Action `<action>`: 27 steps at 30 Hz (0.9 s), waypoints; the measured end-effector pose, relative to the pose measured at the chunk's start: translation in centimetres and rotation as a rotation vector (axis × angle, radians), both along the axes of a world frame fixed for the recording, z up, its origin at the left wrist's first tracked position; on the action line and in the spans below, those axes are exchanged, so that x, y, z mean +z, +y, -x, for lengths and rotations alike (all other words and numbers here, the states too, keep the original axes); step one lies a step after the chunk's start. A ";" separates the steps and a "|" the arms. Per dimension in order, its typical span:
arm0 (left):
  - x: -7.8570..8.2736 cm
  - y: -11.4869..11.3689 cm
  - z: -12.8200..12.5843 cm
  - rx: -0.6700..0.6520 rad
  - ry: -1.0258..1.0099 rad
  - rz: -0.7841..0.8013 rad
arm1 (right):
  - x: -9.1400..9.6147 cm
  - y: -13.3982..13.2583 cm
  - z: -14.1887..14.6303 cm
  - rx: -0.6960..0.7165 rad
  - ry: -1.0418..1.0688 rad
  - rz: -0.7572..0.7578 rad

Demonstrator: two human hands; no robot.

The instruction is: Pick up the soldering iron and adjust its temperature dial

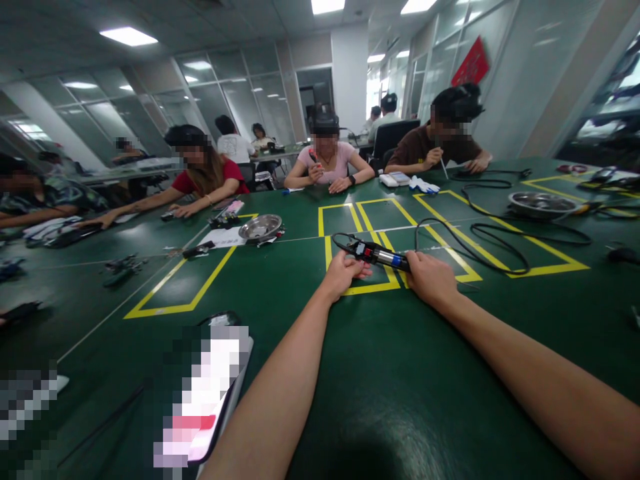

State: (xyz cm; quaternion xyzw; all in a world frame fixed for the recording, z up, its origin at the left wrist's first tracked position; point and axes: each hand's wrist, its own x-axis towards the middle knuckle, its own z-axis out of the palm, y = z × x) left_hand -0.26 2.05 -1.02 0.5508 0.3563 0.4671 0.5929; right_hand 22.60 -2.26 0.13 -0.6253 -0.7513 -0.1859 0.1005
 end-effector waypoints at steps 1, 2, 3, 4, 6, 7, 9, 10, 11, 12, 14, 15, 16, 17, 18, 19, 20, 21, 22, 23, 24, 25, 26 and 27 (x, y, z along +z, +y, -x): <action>0.0 0.0 0.0 0.002 -0.001 0.002 | 0.0 0.0 0.0 0.000 0.002 0.003; 0.0 0.0 0.0 0.005 -0.004 0.002 | 0.0 0.0 0.0 -0.001 0.003 0.004; -0.1 0.0 0.0 0.010 -0.008 -0.001 | 0.0 0.1 0.0 -0.002 0.002 0.003; -0.1 0.1 0.0 0.017 -0.012 -0.003 | -0.1 0.1 -0.1 -0.004 0.001 -0.001; -0.1 0.1 0.0 0.028 -0.015 -0.005 | -0.1 0.1 -0.1 -0.007 -0.001 -0.009; -0.1 0.1 0.0 0.030 -0.015 -0.005 | -0.2 0.1 -0.1 -0.006 0.000 -0.010; -0.2 0.2 -0.1 0.025 -0.010 -0.005 | -0.1 0.1 0.0 -0.007 0.004 -0.003; -0.2 0.2 -0.1 0.021 -0.009 -0.005 | -0.1 0.1 0.0 -0.008 0.006 0.005; -0.3 0.2 -0.1 0.019 -0.010 -0.006 | -0.1 0.1 0.0 -0.012 0.008 0.012; -0.3 0.2 -0.1 0.020 -0.014 -0.007 | -0.1 0.1 0.0 -0.016 0.010 0.015; -0.4 0.2 -0.1 0.023 -0.023 -0.010 | 0.0 0.0 0.0 -0.014 0.010 0.010; -0.4 0.2 -0.1 0.020 -0.028 -0.013 | 0.0 0.0 0.0 -0.010 0.010 0.006; -0.5 0.2 0.0 0.012 -0.031 -0.018 | 0.0 0.0 0.0 -0.006 0.011 0.003; -0.5 0.2 0.0 0.001 -0.034 -0.022 | -0.1 0.1 -0.1 -0.002 0.012 0.002; -0.5 0.2 0.0 -0.008 -0.035 -0.027 | -0.1 0.1 -0.1 0.000 0.013 0.003; -0.5 0.1 0.0 -0.016 -0.037 -0.031 | -0.1 0.1 -0.1 0.000 0.014 0.003; -0.5 0.1 0.1 -0.020 -0.041 -0.034 | -0.2 0.1 -0.1 -0.001 0.014 0.002; -0.5 0.1 0.1 -0.023 -0.045 -0.037 | -0.2 0.2 -0.1 -0.005 0.014 -0.001; -0.5 0.1 0.1 -0.026 -0.049 -0.042 | -0.3 0.2 -0.1 -0.008 0.015 -0.005; -0.5 0.1 0.2 -0.032 -0.052 -0.047 | -0.3 0.2 -0.1 -0.012 0.016 -0.008; -0.6 0.1 0.2 -0.039 -0.052 -0.054 | -0.3 0.2 -0.1 -0.016 0.017 -0.008; -0.6 0.2 0.2 -0.048 -0.052 -0.060 | -0.3 0.2 -0.1 -0.018 0.020 -0.004; -0.6 0.2 0.3 -0.056 -0.049 -0.064 | -0.3 0.2 -0.1 -0.019 0.022 0.002; -0.7 0.2 0.3 -0.063 -0.047 -0.069 | -0.3 0.2 -0.1 -0.019 0.022 0.009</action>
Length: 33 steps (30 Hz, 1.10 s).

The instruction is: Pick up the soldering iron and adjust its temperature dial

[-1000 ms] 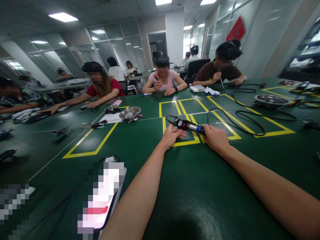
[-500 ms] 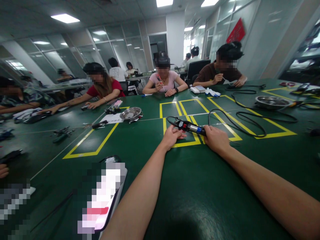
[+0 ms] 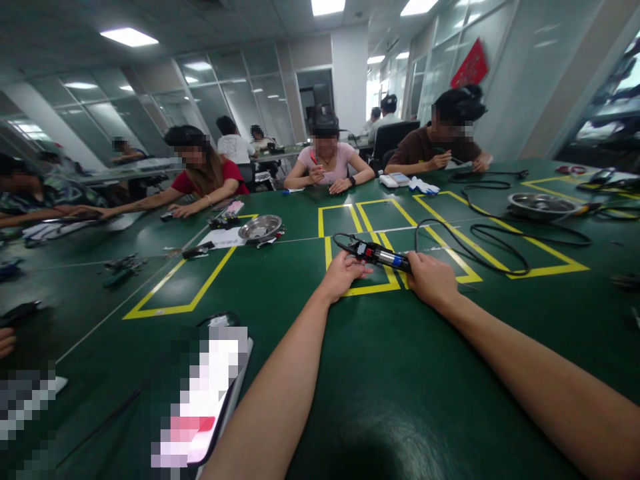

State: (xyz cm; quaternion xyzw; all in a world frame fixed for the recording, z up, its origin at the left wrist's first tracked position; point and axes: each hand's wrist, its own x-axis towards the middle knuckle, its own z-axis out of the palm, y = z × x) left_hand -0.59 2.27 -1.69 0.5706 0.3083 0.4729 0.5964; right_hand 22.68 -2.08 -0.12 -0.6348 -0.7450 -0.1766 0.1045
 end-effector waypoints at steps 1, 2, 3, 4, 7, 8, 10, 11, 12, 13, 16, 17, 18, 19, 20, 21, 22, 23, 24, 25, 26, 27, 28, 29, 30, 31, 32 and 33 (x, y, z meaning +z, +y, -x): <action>0.0 0.0 0.0 -0.005 0.001 -0.004 | 0.0 0.0 0.0 0.000 0.001 0.003; -0.1 0.1 0.1 -0.008 0.002 -0.007 | 0.1 0.0 0.0 0.000 0.001 0.002; -0.1 0.1 0.1 -0.009 0.002 -0.011 | 0.1 0.0 0.0 0.001 0.001 -0.001; -0.1 0.1 0.1 -0.008 0.002 -0.013 | 0.1 0.0 0.0 0.001 0.001 -0.005; -0.1 0.1 0.1 -0.006 0.004 -0.010 | 0.1 0.0 -0.1 0.007 0.002 -0.004; -0.1 0.1 0.1 -0.005 0.007 -0.008 | 0.1 0.0 -0.1 0.009 0.002 -0.001; -0.1 0.1 0.1 0.000 0.012 -0.009 | 0.1 0.0 -0.1 0.010 0.000 -0.001; -0.1 0.1 0.1 0.002 0.013 -0.011 | 0.1 0.0 -0.1 0.010 -0.002 -0.005; -0.1 0.1 0.1 0.005 0.011 -0.015 | 0.1 0.0 -0.1 0.011 -0.004 -0.011; -0.1 0.1 0.0 0.007 0.010 -0.015 | 0.1 -0.1 -0.1 0.013 -0.006 -0.014; -0.2 0.1 0.0 0.018 0.015 0.000 | 0.1 -0.1 0.0 0.008 -0.011 -0.008; -0.3 0.1 0.0 0.022 0.018 0.003 | 0.0 -0.1 0.0 0.004 -0.012 0.000; -0.3 0.2 0.0 0.024 0.020 0.003 | 0.0 -0.1 0.0 0.000 -0.011 0.007; -0.3 0.2 0.0 0.026 0.019 -0.001 | 0.0 -0.1 0.0 -0.003 -0.010 0.011; -0.4 0.2 0.0 0.028 0.017 -0.006 | 0.0 -0.1 0.0 -0.004 -0.009 0.012; -0.4 0.3 0.0 0.028 0.016 -0.010 | 0.0 -0.1 0.0 -0.004 -0.008 0.010; -0.4 0.3 0.0 0.026 0.015 -0.010 | 0.0 -0.1 0.0 -0.002 -0.006 0.008; -0.4 0.3 0.0 0.022 0.013 -0.008 | 0.0 -0.1 -0.1 0.002 -0.005 0.007; -0.4 0.4 0.0 0.018 0.012 -0.004 | 0.0 -0.1 -0.1 0.005 -0.002 0.005; -0.4 0.4 0.1 0.012 0.010 0.000 | 0.0 -0.1 -0.1 0.010 0.000 0.003; -0.3 0.4 0.1 0.006 0.007 0.005 | 0.0 0.0 -0.1 0.015 0.002 0.000; -0.3 0.4 0.1 0.004 0.005 0.008 | -0.1 0.0 -0.1 0.017 0.003 -0.003; -0.3 0.3 0.1 0.005 0.003 0.009 | -0.1 0.0 -0.1 0.017 0.004 -0.006; -0.3 0.3 0.1 0.006 0.000 0.009 | -0.1 0.0 -0.1 0.015 0.003 -0.009; -0.3 0.3 0.1 0.008 -0.001 0.009 | -0.1 0.0 -0.1 0.012 0.003 -0.011; -0.2 0.3 0.1 0.009 -0.001 0.009 | 0.0 -0.1 -0.1 0.012 0.003 -0.011; -0.2 0.2 0.1 0.009 -0.001 0.010 | 0.0 -0.1 -0.1 0.013 0.004 -0.011; -0.2 0.2 0.1 0.007 -0.001 0.011 | 0.0 -0.1 -0.1 0.017 0.006 -0.009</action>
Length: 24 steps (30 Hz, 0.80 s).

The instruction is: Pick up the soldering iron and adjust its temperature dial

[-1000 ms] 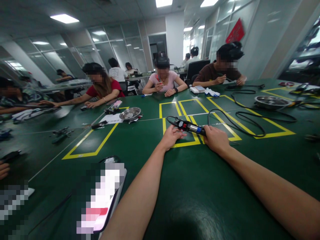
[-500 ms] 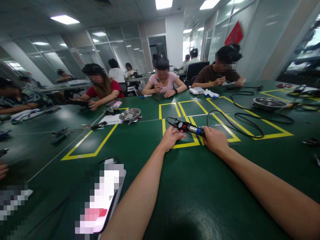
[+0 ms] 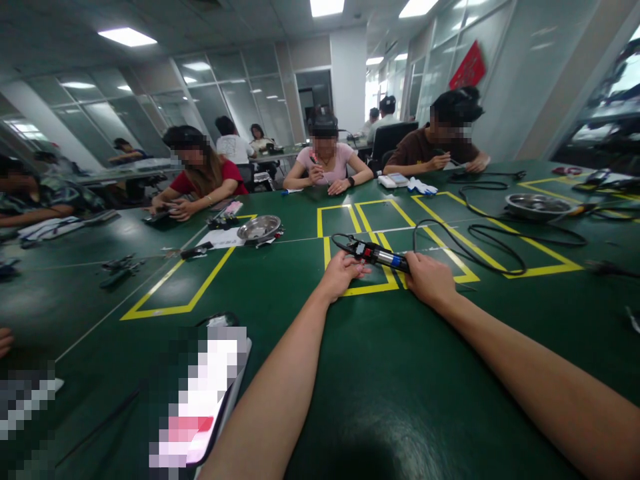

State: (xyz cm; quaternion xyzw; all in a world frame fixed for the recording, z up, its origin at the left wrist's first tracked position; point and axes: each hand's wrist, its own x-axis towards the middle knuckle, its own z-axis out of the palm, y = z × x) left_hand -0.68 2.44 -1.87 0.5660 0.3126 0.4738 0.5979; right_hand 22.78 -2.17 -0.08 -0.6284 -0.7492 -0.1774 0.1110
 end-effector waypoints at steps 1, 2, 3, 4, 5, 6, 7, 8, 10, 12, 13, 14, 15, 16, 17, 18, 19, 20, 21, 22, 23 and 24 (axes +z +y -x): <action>0.0 0.0 0.0 -0.001 0.000 0.000 | 0.0 0.0 0.0 0.003 0.002 0.003; 0.1 -0.1 0.0 -0.001 0.000 0.000 | 0.1 0.0 0.0 0.005 0.003 0.007; 0.1 -0.1 0.0 0.001 0.000 -0.002 | 0.1 -0.1 0.0 0.004 0.003 0.010; 0.1 -0.1 0.0 0.002 -0.001 -0.004 | 0.2 -0.1 0.0 -0.001 0.004 0.012; 0.1 -0.2 0.0 0.002 -0.002 -0.006 | 0.2 -0.1 0.1 -0.006 0.003 0.014; 0.1 -0.2 0.0 0.002 0.000 -0.007 | 0.2 -0.1 0.1 -0.009 0.001 0.015; 0.1 -0.2 0.0 0.003 0.002 -0.008 | 0.2 -0.1 0.1 -0.009 -0.001 0.018; 0.0 -0.1 0.0 0.003 0.006 -0.009 | 0.2 -0.1 0.1 -0.009 -0.001 0.022; 0.0 -0.1 0.0 0.008 0.014 -0.010 | 0.2 -0.1 0.1 -0.008 -0.001 0.029; 0.0 0.0 -0.1 0.013 0.016 -0.009 | 0.2 -0.1 0.1 -0.011 -0.003 0.027; 0.0 0.0 -0.1 0.014 0.016 -0.009 | 0.1 -0.1 0.1 -0.012 -0.005 0.022; 0.0 0.0 -0.1 0.012 0.014 -0.009 | 0.1 0.0 0.0 -0.010 -0.006 0.016; 0.0 0.0 -0.1 0.011 0.014 -0.009 | 0.0 0.0 0.0 -0.008 -0.007 0.010; 0.0 0.0 -0.1 0.009 0.014 -0.010 | 0.0 0.0 0.0 -0.005 -0.006 0.005; 0.0 0.0 -0.1 0.008 0.014 -0.008 | 0.0 0.0 0.0 -0.002 -0.003 0.003; 0.1 0.0 -0.1 0.007 0.013 -0.007 | 0.0 0.0 0.0 -0.003 -0.001 0.004; 0.1 -0.1 -0.1 0.009 0.012 -0.006 | -0.1 0.0 0.0 -0.004 0.001 0.008; 0.0 -0.1 -0.1 0.012 0.012 -0.006 | -0.1 0.0 0.0 -0.007 0.002 0.014; 0.0 -0.1 -0.2 0.019 0.011 -0.008 | 0.0 0.0 0.0 -0.010 0.003 0.018; 0.0 -0.1 -0.2 0.026 0.011 -0.011 | 0.0 0.0 0.0 -0.012 0.003 0.021; 0.0 -0.1 -0.2 0.035 0.011 -0.013 | 0.0 0.0 0.0 -0.012 0.003 0.021; 0.0 0.0 -0.3 0.041 0.011 -0.013 | 0.0 0.0 0.1 -0.009 0.002 0.019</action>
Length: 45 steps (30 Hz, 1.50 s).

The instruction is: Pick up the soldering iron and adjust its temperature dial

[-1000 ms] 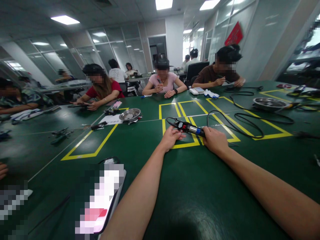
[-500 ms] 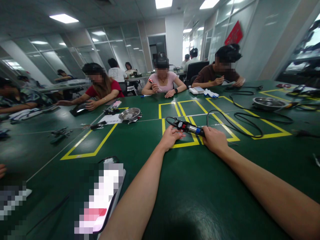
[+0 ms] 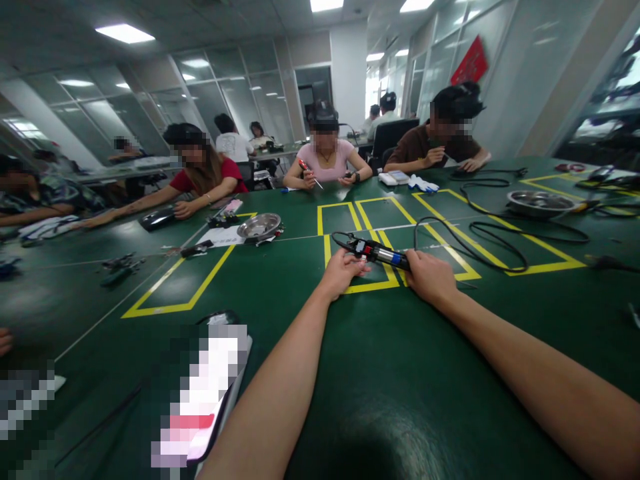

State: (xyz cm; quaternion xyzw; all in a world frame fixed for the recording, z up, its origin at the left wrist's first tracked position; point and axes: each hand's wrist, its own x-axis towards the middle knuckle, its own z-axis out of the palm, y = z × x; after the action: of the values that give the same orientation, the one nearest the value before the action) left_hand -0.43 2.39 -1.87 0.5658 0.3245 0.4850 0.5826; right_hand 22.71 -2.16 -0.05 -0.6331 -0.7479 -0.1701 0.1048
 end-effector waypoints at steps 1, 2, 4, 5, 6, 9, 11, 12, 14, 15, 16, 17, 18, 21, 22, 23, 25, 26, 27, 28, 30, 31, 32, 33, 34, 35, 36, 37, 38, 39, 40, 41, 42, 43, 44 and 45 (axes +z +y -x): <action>0.0 0.0 0.0 0.004 0.001 0.003 | 0.0 0.0 0.0 0.003 -0.001 -0.002; 0.0 0.0 -0.1 0.005 0.000 0.007 | 0.1 0.0 0.0 0.007 -0.002 -0.003; 0.1 0.0 -0.1 0.006 0.001 0.017 | 0.1 0.0 0.0 0.011 -0.003 -0.002; 0.1 0.0 -0.1 0.007 0.001 0.018 | 0.1 -0.1 0.0 0.011 -0.004 0.000; 0.1 0.0 -0.1 0.010 0.001 0.013 | 0.1 -0.1 0.0 0.010 -0.003 0.002; 0.0 0.0 0.0 0.016 0.004 -0.015 | 0.2 -0.1 0.1 0.006 -0.001 0.007; 0.0 0.0 -0.1 0.018 0.009 -0.020 | 0.2 -0.1 0.1 0.006 -0.002 0.018; -0.1 0.0 -0.1 0.018 0.012 -0.016 | 0.2 -0.1 0.1 0.006 -0.003 0.022; -0.1 0.0 -0.1 0.024 0.011 -0.006 | 0.2 -0.1 0.1 0.007 -0.006 0.020; 0.0 0.0 -0.1 0.029 0.009 -0.005 | 0.2 -0.1 0.1 0.011 -0.008 0.014; 0.0 0.0 -0.2 0.034 0.006 -0.004 | 0.2 -0.1 0.1 0.015 -0.009 0.008; 0.0 0.0 -0.2 0.038 0.004 -0.005 | 0.2 -0.1 0.1 0.018 -0.009 0.006; 0.1 0.0 -0.2 0.041 0.005 -0.005 | 0.2 -0.1 0.1 0.020 -0.009 0.009; 0.1 0.0 -0.2 0.049 0.013 -0.005 | 0.2 -0.1 0.1 0.018 -0.007 0.033; 0.1 0.0 -0.3 0.052 0.015 -0.006 | 0.2 -0.1 0.1 0.017 -0.006 0.039; 0.1 0.0 -0.3 0.056 0.016 -0.008 | 0.3 -0.1 0.1 0.016 -0.006 0.043; 0.1 0.0 -0.3 0.065 0.016 -0.010 | 0.3 -0.1 0.2 0.021 -0.007 0.045; 0.1 0.0 -0.3 0.072 0.018 -0.010 | 0.3 -0.1 0.2 0.026 -0.009 0.045; 0.1 0.0 -0.3 0.078 0.020 -0.008 | 0.4 -0.1 0.2 0.032 -0.014 0.047; 0.1 0.0 -0.3 0.084 0.022 -0.005 | 0.4 -0.1 0.2 0.039 -0.019 0.050; 0.1 0.1 -0.2 0.089 0.020 -0.002 | 0.5 -0.2 0.3 0.051 -0.032 0.052; 0.0 0.1 -0.2 0.087 0.013 -0.002 | 0.6 -0.3 0.4 0.054 -0.037 0.053; 0.0 0.1 -0.1 0.082 0.002 -0.002 | 0.7 -0.3 0.4 0.056 -0.040 0.052; 0.0 0.2 -0.1 0.073 -0.013 -0.002 | 0.7 -0.4 0.5 0.057 -0.040 0.049; 0.0 0.2 0.0 0.063 -0.029 -0.002 | 0.8 -0.5 0.6 0.058 -0.037 0.047; 0.0 0.3 0.0 0.052 -0.044 0.002 | 0.8 -0.6 0.7 0.060 -0.032 0.048; 0.1 0.3 0.1 0.041 -0.058 0.007 | 0.8 -0.7 0.8 0.064 -0.025 0.048; 0.2 0.3 0.1 0.032 -0.068 0.015 | 0.8 -0.7 0.9 0.068 -0.018 0.049; 0.3 0.2 0.2 0.027 -0.075 0.025 | 0.8 -0.8 1.0 0.071 -0.013 0.055; 0.4 0.2 0.2 0.022 -0.080 0.036 | 0.8 -0.8 1.1 0.073 -0.011 0.064; 0.5 0.1 0.2 0.019 -0.082 0.048 | 0.8 -0.8 1.1 0.073 -0.010 0.072; 0.6 0.1 0.2 0.016 -0.085 0.058 | 0.8 -0.8 1.2 0.072 -0.012 0.080; 0.6 0.1 0.3 0.016 -0.088 0.065 | 0.8 -0.8 1.3 0.069 -0.015 0.087; 0.6 0.1 0.3 0.017 -0.093 0.070 | 0.9 -0.7 1.3 0.067 -0.018 0.092; 0.6 0.1 0.3 0.021 -0.098 0.075 | 0.9 -0.7 1.3 0.065 -0.022 0.096; 0.5 0.1 0.3 0.026 -0.104 0.080 | 1.0 -0.7 1.4 0.062 -0.025 0.100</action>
State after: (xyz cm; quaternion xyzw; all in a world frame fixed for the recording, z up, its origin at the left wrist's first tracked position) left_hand -0.69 2.47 -1.35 0.5119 0.3204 0.5079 0.6143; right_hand 21.36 -2.82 0.94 -0.6118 -0.7760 -0.1372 0.0688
